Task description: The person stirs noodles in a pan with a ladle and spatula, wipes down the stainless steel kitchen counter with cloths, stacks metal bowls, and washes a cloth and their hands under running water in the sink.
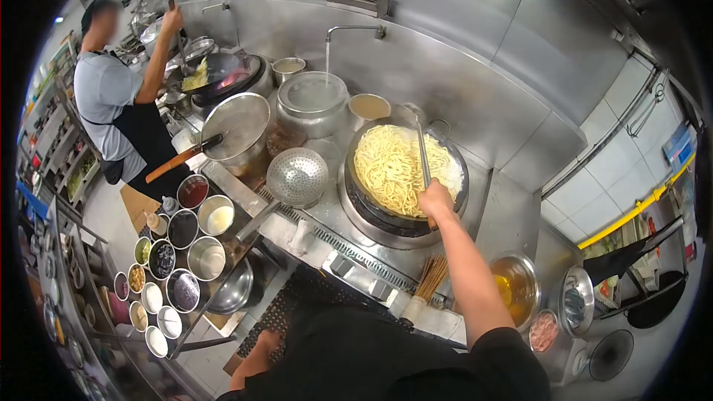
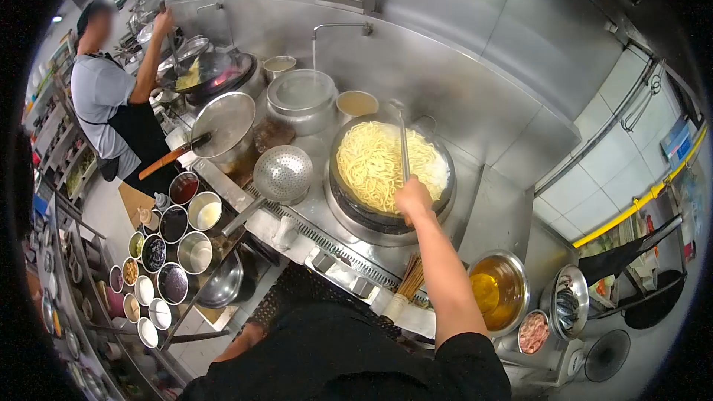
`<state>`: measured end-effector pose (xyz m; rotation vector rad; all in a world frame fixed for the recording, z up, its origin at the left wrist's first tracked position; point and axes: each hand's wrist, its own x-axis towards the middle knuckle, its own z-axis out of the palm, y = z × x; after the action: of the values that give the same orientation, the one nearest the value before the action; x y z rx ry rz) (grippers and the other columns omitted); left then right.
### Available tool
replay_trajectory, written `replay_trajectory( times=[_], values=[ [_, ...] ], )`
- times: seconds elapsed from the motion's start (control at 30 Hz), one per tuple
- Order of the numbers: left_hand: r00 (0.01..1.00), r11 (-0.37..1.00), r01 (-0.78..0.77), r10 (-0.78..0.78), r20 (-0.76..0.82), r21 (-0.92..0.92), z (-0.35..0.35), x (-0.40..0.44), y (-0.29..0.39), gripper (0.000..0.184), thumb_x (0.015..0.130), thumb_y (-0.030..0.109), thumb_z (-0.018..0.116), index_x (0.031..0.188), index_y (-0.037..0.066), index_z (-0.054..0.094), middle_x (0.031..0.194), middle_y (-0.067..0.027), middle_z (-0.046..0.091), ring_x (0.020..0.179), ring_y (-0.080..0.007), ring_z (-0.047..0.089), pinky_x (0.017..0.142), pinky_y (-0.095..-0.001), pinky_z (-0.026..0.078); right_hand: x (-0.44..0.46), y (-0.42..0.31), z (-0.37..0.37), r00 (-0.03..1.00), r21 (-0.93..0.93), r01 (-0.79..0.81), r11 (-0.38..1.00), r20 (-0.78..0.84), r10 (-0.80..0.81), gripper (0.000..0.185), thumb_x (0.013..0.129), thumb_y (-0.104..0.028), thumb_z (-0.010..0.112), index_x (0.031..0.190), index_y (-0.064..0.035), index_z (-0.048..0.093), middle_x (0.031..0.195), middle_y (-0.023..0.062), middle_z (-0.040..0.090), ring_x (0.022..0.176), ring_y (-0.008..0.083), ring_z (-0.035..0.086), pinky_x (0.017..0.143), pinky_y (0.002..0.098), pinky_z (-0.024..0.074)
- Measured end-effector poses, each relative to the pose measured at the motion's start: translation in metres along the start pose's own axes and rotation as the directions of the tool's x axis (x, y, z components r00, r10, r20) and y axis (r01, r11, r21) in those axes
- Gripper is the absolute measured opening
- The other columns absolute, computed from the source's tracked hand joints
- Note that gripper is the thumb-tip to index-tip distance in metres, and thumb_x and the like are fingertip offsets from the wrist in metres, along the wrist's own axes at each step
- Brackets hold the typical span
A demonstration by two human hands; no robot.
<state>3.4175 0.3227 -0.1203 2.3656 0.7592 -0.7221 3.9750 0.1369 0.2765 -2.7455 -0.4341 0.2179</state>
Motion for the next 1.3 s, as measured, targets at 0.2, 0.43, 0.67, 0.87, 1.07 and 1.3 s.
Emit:
replay_trajectory(
  times=[0.2,0.43,0.67,0.87,1.07,1.3],
  values=[
    [0.984,0.946,-0.150,0.114,0.138,0.288,0.023,-0.014,-0.016,0.023,0.086,0.026,0.059,0.088,0.010,0.075,0.085,-0.0109,0.074,0.088,-0.0277,0.073,0.077,-0.0410,0.058,-0.030,0.007,0.013,0.984,-0.254,0.177,0.951,0.044,-0.172,0.062,0.088,-0.011,0.053,0.146,0.0020,0.035,0.098,0.0258,0.070,0.088,0.0404,0.070,0.079,0.0474,0.0556],
    [0.952,0.980,-0.008,-0.054,0.301,0.200,0.005,0.022,-0.002,0.025,0.083,0.030,0.064,0.092,0.010,0.077,0.091,-0.0120,0.075,0.094,-0.0278,0.072,0.081,-0.0413,0.058,-0.082,0.050,-0.004,0.935,-0.413,0.354,0.839,0.150,-0.321,0.073,0.081,-0.008,0.054,0.151,-0.0013,0.033,0.086,0.0261,0.069,0.081,0.0404,0.070,0.073,0.0514,0.0544],
    [0.995,0.994,-0.087,0.090,0.037,-0.073,-0.035,0.083,0.013,0.031,0.082,0.032,0.062,0.099,0.009,0.076,0.103,-0.0174,0.072,0.106,-0.0320,0.068,0.089,-0.0442,0.055,-0.124,0.128,-0.028,0.933,-0.517,0.335,0.787,0.062,-0.356,0.074,0.083,-0.010,0.056,0.153,-0.0182,0.035,0.082,0.0193,0.068,0.070,0.0395,0.068,0.064,0.0508,0.0541],
    [0.995,0.981,-0.006,-0.013,-0.096,-0.192,-0.061,0.079,0.053,0.028,0.080,0.026,0.063,0.100,0.011,0.076,0.105,-0.0239,0.070,0.107,-0.0385,0.066,0.090,-0.0495,0.054,-0.171,0.177,-0.055,0.954,-0.503,0.271,0.821,0.028,-0.298,0.076,0.083,-0.013,0.061,0.154,-0.0202,0.034,0.083,0.0200,0.067,0.067,0.0392,0.067,0.063,0.0520,0.0540],
    [0.988,0.948,-0.100,0.059,0.142,0.303,-0.030,0.063,0.037,0.024,0.082,0.025,0.064,0.098,0.011,0.075,0.104,-0.0158,0.073,0.099,-0.0305,0.071,0.084,-0.0448,0.057,-0.185,0.221,-0.052,0.961,-0.514,0.193,0.835,-0.071,-0.266,0.075,0.084,-0.014,0.061,0.153,-0.0197,0.034,0.080,0.0194,0.067,0.066,0.0381,0.067,0.061,0.0526,0.0529],
    [0.918,0.853,-0.386,0.392,0.056,0.352,-0.037,0.022,0.010,0.030,0.087,0.028,0.058,0.107,0.010,0.071,0.103,-0.0164,0.072,0.097,-0.0311,0.070,0.081,-0.0463,0.056,-0.140,0.194,-0.007,0.982,-0.213,0.006,0.977,-0.183,-0.046,0.071,0.087,-0.016,0.059,0.153,-0.0141,0.033,0.083,0.0230,0.068,0.074,0.0422,0.067,0.069,0.0527,0.0525]
  ],
)
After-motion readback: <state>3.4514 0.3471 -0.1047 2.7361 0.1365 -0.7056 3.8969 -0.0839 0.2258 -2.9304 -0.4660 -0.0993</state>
